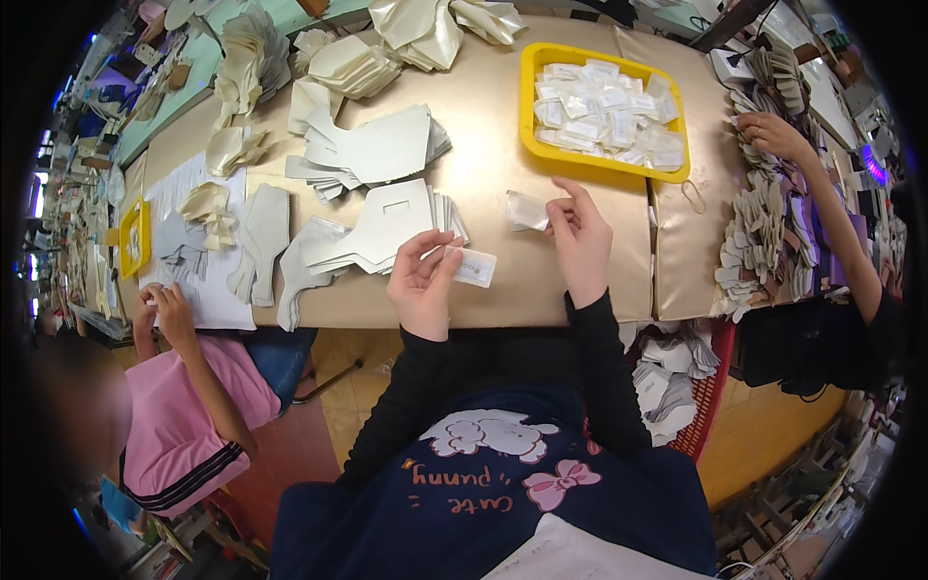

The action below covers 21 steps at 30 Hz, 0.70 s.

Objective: The person folds white fabric pieces by hand at a worktable, stacking them into piles and placing some into a yellow tray. The person also handles small white packets, folding them and placing them into the tray. Other workers are visible nearby performing similar tasks.

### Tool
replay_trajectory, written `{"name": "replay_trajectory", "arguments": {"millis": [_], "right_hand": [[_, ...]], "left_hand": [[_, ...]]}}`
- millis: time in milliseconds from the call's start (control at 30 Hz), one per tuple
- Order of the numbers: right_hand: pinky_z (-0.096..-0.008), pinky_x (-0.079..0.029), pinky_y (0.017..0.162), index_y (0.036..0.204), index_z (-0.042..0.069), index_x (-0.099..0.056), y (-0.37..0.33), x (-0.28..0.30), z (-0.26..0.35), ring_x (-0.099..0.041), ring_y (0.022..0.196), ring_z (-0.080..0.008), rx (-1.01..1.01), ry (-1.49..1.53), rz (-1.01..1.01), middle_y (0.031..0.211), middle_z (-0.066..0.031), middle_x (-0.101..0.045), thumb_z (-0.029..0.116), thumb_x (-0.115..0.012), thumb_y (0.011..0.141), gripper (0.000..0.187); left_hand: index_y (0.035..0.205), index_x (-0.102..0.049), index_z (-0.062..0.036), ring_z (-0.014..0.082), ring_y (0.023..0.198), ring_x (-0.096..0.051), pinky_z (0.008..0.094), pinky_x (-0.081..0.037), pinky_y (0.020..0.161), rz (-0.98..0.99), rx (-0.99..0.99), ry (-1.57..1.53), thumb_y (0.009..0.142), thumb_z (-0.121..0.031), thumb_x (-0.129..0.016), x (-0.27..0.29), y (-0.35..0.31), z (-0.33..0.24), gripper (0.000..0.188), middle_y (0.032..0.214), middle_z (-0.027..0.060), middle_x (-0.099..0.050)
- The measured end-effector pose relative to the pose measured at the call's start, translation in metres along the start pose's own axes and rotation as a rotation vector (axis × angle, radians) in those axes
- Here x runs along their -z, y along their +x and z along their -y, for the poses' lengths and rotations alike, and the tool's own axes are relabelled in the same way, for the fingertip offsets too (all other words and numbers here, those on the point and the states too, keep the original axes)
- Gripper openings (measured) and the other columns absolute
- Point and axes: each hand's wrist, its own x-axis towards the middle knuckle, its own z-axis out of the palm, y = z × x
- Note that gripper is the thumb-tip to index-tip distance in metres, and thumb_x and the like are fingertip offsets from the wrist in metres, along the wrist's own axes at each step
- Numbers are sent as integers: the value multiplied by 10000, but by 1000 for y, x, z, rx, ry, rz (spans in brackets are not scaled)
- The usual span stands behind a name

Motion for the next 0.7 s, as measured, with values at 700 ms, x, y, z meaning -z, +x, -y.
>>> {"name": "replay_trajectory", "arguments": {"millis": [700], "right_hand": [[-257,-466,726,918,-37,-683,-55,16,44,-593,765,-132,-8,269,344,836,-70,-664,43,-671,882,88]], "left_hand": [[1115,-706,22,223,949,-683,279,-565,767,539,-435,376,779,108,-709,-6,3,-17,347,1093,154,-698]]}}
